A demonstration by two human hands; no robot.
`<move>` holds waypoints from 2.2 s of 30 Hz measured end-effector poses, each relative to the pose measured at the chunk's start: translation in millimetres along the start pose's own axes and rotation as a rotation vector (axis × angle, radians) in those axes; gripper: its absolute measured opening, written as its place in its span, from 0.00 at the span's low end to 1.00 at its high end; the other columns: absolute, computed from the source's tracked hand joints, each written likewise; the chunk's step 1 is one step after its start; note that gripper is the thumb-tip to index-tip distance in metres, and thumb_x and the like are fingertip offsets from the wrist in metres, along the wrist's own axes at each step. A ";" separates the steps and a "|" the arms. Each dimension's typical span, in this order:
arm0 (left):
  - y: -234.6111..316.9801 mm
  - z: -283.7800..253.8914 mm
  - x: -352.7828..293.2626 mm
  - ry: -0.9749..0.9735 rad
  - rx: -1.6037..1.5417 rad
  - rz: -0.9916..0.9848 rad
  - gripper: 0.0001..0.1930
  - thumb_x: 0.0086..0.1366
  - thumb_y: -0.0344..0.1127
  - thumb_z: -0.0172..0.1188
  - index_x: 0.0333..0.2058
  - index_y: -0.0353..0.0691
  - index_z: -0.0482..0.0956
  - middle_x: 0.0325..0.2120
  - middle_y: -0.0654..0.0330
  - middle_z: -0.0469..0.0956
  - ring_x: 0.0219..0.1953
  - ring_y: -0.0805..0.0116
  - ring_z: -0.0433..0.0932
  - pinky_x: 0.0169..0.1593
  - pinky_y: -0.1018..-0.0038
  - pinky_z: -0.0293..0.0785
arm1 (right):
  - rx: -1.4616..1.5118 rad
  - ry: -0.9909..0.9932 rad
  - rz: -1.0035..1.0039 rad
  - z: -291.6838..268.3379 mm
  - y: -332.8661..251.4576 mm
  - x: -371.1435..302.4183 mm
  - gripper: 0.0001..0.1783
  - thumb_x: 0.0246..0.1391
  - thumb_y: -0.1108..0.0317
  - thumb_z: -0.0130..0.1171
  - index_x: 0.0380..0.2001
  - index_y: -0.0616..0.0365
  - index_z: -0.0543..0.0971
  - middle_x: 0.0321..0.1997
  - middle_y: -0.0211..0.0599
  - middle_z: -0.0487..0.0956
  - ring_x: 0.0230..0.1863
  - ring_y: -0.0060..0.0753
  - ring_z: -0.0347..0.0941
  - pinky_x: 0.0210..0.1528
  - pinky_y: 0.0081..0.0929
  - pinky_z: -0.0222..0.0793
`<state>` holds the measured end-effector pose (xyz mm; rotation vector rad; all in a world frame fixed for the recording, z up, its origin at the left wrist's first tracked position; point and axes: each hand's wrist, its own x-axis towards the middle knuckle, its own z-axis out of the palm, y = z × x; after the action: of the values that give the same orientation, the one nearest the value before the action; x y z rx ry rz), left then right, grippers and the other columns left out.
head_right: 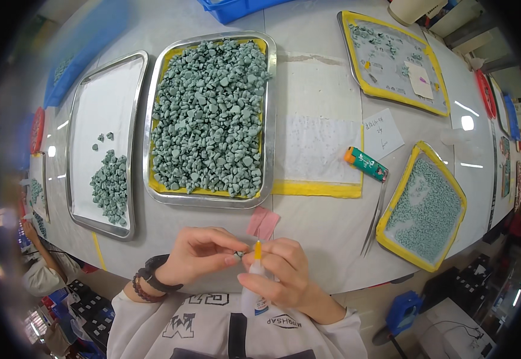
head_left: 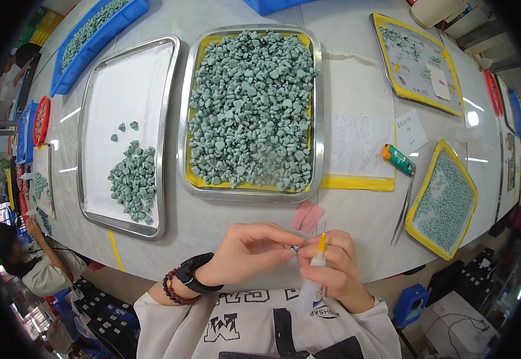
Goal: Assembling small plastic components by applying glue and joining parts together on a factory workbench.
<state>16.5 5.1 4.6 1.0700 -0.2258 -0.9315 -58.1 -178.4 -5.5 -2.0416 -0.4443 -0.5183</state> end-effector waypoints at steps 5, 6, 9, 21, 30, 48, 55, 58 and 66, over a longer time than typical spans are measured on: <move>8.8 0.7 2.0 0.057 -0.200 -0.197 0.13 0.58 0.17 0.55 0.43 0.30 0.77 0.41 0.53 0.77 0.44 0.69 0.75 0.47 0.74 0.71 | 0.144 0.061 0.038 -10.6 -7.0 4.7 0.20 0.47 0.55 0.65 0.38 0.50 0.69 0.36 0.37 0.77 0.37 0.43 0.72 0.35 0.35 0.71; 7.7 0.3 1.7 0.060 -0.201 -0.198 0.13 0.58 0.17 0.55 0.43 0.30 0.77 0.41 0.53 0.77 0.44 0.69 0.75 0.47 0.74 0.71 | 0.147 0.060 0.039 -9.0 -6.0 4.1 0.20 0.47 0.55 0.65 0.38 0.50 0.69 0.36 0.37 0.77 0.37 0.43 0.72 0.35 0.35 0.71; 5.2 1.7 1.9 0.059 -0.202 -0.158 0.13 0.59 0.17 0.54 0.43 0.30 0.76 0.41 0.52 0.77 0.43 0.69 0.76 0.47 0.74 0.73 | 0.355 0.166 0.081 -3.9 -2.6 4.3 0.28 0.52 0.40 0.53 0.39 0.56 0.70 0.33 0.42 0.78 0.36 0.48 0.75 0.33 0.37 0.72; 0.3 5.3 2.2 0.112 -0.169 -0.119 0.12 0.60 0.19 0.55 0.44 0.28 0.75 0.37 0.54 0.78 0.41 0.71 0.78 0.47 0.76 0.75 | 0.275 0.032 0.073 -10.3 1.0 7.5 0.28 0.62 0.45 0.37 0.35 0.62 0.72 0.26 0.44 0.80 0.37 0.50 0.77 0.34 0.38 0.73; 0.4 6.2 3.5 0.103 -0.153 -0.098 0.12 0.59 0.19 0.56 0.44 0.28 0.75 0.38 0.54 0.78 0.40 0.72 0.78 0.46 0.77 0.75 | 0.274 0.010 0.114 -13.4 0.3 8.8 0.27 0.62 0.46 0.38 0.35 0.61 0.72 0.26 0.44 0.79 0.37 0.49 0.77 0.35 0.38 0.73; 0.0 4.5 2.2 0.100 -0.154 -0.106 0.12 0.60 0.19 0.55 0.44 0.28 0.75 0.38 0.53 0.78 0.40 0.70 0.78 0.46 0.76 0.75 | 0.319 0.018 0.142 -13.9 -1.1 8.0 0.26 0.61 0.46 0.41 0.36 0.62 0.72 0.26 0.44 0.78 0.37 0.50 0.78 0.35 0.40 0.73; 0.3 5.6 5.1 0.092 -0.106 -0.120 0.12 0.59 0.19 0.56 0.43 0.28 0.75 0.38 0.53 0.78 0.40 0.68 0.79 0.46 0.74 0.76 | 0.255 0.009 0.125 -22.3 0.1 6.1 0.27 0.60 0.45 0.44 0.36 0.62 0.72 0.26 0.44 0.78 0.38 0.50 0.78 0.36 0.40 0.73; 2.0 5.6 -0.5 0.136 -0.074 -0.108 0.11 0.59 0.20 0.57 0.42 0.28 0.75 0.38 0.53 0.78 0.40 0.68 0.79 0.45 0.74 0.76 | 0.198 0.008 0.077 -33.5 5.7 9.8 0.24 0.57 0.49 0.51 0.38 0.62 0.73 0.29 0.44 0.78 0.40 0.50 0.77 0.38 0.40 0.73; 0.7 5.1 3.0 0.208 -0.037 -0.152 0.11 0.57 0.21 0.58 0.40 0.30 0.75 0.36 0.53 0.78 0.37 0.66 0.79 0.42 0.74 0.77 | -0.618 -0.172 0.136 -47.6 27.7 7.7 0.15 0.38 0.75 0.62 0.35 0.59 0.77 0.39 0.41 0.77 0.48 0.47 0.72 0.47 0.36 0.68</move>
<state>15.8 -0.4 7.0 1.1524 0.0452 -0.9486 -46.2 -232.4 0.6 -2.7034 -0.2588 -0.4302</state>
